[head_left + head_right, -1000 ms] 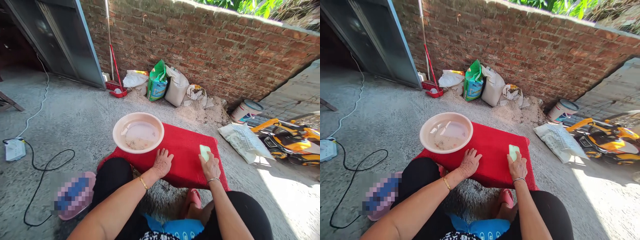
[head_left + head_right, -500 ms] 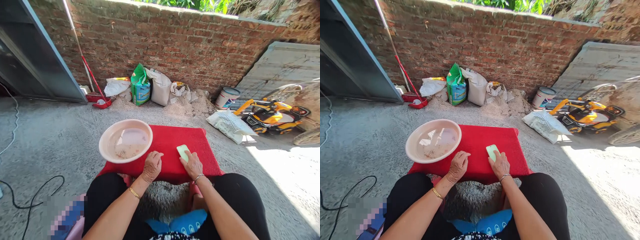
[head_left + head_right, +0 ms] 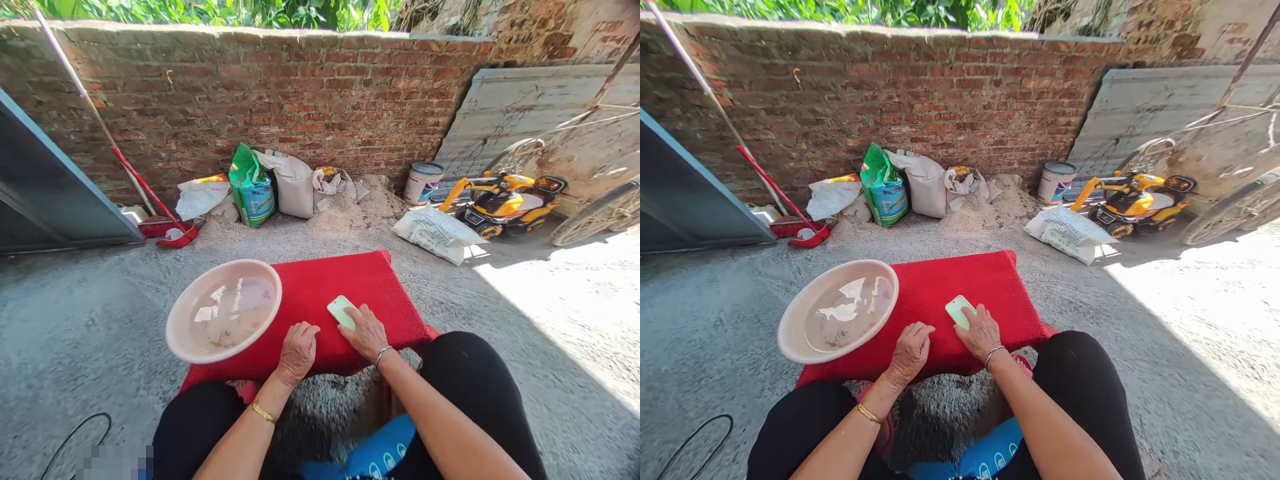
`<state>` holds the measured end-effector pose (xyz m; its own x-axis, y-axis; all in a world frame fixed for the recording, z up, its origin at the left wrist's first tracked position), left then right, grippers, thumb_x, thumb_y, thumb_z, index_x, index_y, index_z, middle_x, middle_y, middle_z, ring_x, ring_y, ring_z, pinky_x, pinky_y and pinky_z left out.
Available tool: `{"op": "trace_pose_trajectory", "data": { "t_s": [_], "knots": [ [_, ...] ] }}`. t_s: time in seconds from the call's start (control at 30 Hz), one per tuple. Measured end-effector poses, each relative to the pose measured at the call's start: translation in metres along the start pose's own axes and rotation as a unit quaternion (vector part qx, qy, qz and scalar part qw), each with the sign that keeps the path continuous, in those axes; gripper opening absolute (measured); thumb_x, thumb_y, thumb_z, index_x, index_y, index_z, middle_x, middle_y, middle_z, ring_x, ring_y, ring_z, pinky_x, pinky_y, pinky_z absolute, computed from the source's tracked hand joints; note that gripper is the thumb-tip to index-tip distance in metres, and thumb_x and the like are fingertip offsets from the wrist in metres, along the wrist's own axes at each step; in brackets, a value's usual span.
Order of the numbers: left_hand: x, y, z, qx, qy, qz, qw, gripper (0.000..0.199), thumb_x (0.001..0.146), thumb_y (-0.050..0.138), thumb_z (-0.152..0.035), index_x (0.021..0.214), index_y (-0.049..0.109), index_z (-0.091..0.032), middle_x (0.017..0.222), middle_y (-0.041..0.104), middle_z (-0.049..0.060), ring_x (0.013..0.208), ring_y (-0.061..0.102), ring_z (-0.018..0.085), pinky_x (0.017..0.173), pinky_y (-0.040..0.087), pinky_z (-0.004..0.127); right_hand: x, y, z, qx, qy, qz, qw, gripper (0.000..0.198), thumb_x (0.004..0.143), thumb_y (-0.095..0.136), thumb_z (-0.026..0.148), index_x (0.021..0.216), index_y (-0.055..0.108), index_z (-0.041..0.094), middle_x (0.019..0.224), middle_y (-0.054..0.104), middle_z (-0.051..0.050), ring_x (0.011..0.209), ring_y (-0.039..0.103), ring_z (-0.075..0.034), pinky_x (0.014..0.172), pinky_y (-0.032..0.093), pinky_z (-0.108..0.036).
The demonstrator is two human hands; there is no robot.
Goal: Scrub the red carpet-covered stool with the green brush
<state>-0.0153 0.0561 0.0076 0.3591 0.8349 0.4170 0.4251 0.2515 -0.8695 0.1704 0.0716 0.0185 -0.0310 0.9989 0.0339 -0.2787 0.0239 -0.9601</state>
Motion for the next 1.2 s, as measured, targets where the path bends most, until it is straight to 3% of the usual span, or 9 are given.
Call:
{"op": "trace_pose_trajectory", "data": {
  "t_s": [0.17,0.43,0.5,0.6,0.73,0.87,1.0,1.13,1.2],
  "knots": [
    [-0.006,0.004,0.012,0.051,-0.034,0.020,0.998,0.027,0.090,0.044,-0.020,0.108,0.064,-0.018,0.103,0.061,0.010,0.096,0.056,0.023,0.085,0.048,0.038,0.015,-0.023,-0.069,-0.003,0.167,-0.013,0.986,0.046,0.088,0.051,0.052,0.130,0.053,0.031,0.107,0.050,-0.009,0.098,0.056,-0.026,0.075,0.042,-0.034],
    [-0.041,-0.024,0.031,0.144,-0.098,0.128,0.976,0.039,0.090,0.050,-0.033,0.127,0.058,-0.024,0.135,0.054,0.011,0.128,0.044,0.032,0.102,0.038,0.053,0.015,-0.024,-0.076,0.015,0.154,0.031,0.987,0.052,0.087,0.054,0.042,0.136,0.048,0.029,0.111,0.050,-0.011,0.101,0.057,-0.027,0.078,0.043,-0.035],
    [-0.055,-0.035,0.039,0.168,-0.141,0.154,0.964,0.043,0.090,0.050,-0.035,0.132,0.054,-0.025,0.141,0.049,0.012,0.130,0.043,0.033,0.100,0.039,0.055,0.015,-0.024,-0.063,0.019,0.135,0.034,0.990,0.050,0.086,0.054,0.040,0.135,0.049,0.028,0.110,0.051,-0.010,0.099,0.057,-0.026,0.078,0.042,-0.034],
    [-0.075,-0.039,0.050,0.202,-0.198,0.187,0.941,0.051,0.088,0.050,-0.034,0.139,0.046,-0.028,0.149,0.040,0.013,0.135,0.038,0.035,0.099,0.038,0.058,0.008,-0.015,-0.017,0.041,0.041,0.011,0.998,0.046,0.086,0.056,0.040,0.131,0.053,0.029,0.107,0.052,-0.008,0.099,0.056,-0.023,0.080,0.042,-0.031],
    [-0.088,-0.025,0.053,0.246,-0.216,0.196,0.924,0.061,0.086,0.053,-0.031,0.145,0.037,-0.028,0.153,0.031,0.015,0.139,0.029,0.038,0.104,0.030,0.064,-0.011,0.013,0.065,0.083,-0.093,-0.004,0.992,0.045,0.085,0.059,0.045,0.128,0.055,0.031,0.108,0.052,-0.007,0.100,0.055,-0.022,0.081,0.042,-0.029],
    [-0.090,-0.013,0.048,0.274,-0.210,0.171,0.923,0.065,0.084,0.057,-0.034,0.145,0.035,-0.028,0.152,0.032,0.017,0.138,0.028,0.041,0.103,0.027,0.069,-0.020,0.037,0.109,0.078,-0.122,0.003,0.989,0.046,0.084,0.060,0.048,0.128,0.055,0.034,0.110,0.053,-0.007,0.101,0.054,-0.023,0.083,0.043,-0.031],
    [-0.088,-0.009,0.045,0.268,-0.207,0.169,0.926,0.070,0.082,0.061,-0.038,0.146,0.035,-0.025,0.152,0.031,0.020,0.137,0.028,0.044,0.102,0.025,0.072,-0.015,0.031,0.081,0.029,-0.085,0.004,0.996,0.044,0.085,0.060,0.047,0.127,0.056,0.033,0.112,0.053,-0.008,0.101,0.054,-0.024,0.086,0.042,-0.033],
    [-0.086,-0.005,0.038,0.269,-0.215,0.162,0.925,0.081,0.076,0.068,-0.036,0.147,0.032,-0.022,0.152,0.029,0.023,0.137,0.025,0.049,0.101,0.019,0.077,-0.011,0.006,0.021,-0.004,0.049,0.008,0.999,0.044,0.090,0.050,0.048,0.130,0.054,0.030,0.107,0.052,-0.009,0.098,0.058,-0.024,0.078,0.044,-0.033],
    [-0.086,-0.001,0.035,0.270,-0.231,0.160,0.921,0.081,0.076,0.068,-0.033,0.148,0.031,-0.024,0.152,0.030,0.022,0.137,0.025,0.050,0.100,0.016,0.079,-0.012,0.002,0.015,-0.002,0.077,0.010,0.997,0.046,0.092,0.045,0.050,0.131,0.052,0.028,0.106,0.052,-0.010,0.095,0.059,-0.024,0.076,0.045,-0.033]
  ]
}}
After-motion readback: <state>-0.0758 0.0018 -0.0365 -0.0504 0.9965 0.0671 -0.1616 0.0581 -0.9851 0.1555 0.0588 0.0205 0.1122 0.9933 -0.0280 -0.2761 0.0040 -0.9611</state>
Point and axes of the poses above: each hand's wrist, its own x-axis towards the middle knuckle, its own y-axis out of the palm, z = x × y, the point moved 5 cm from there along x, towards the middle knuckle
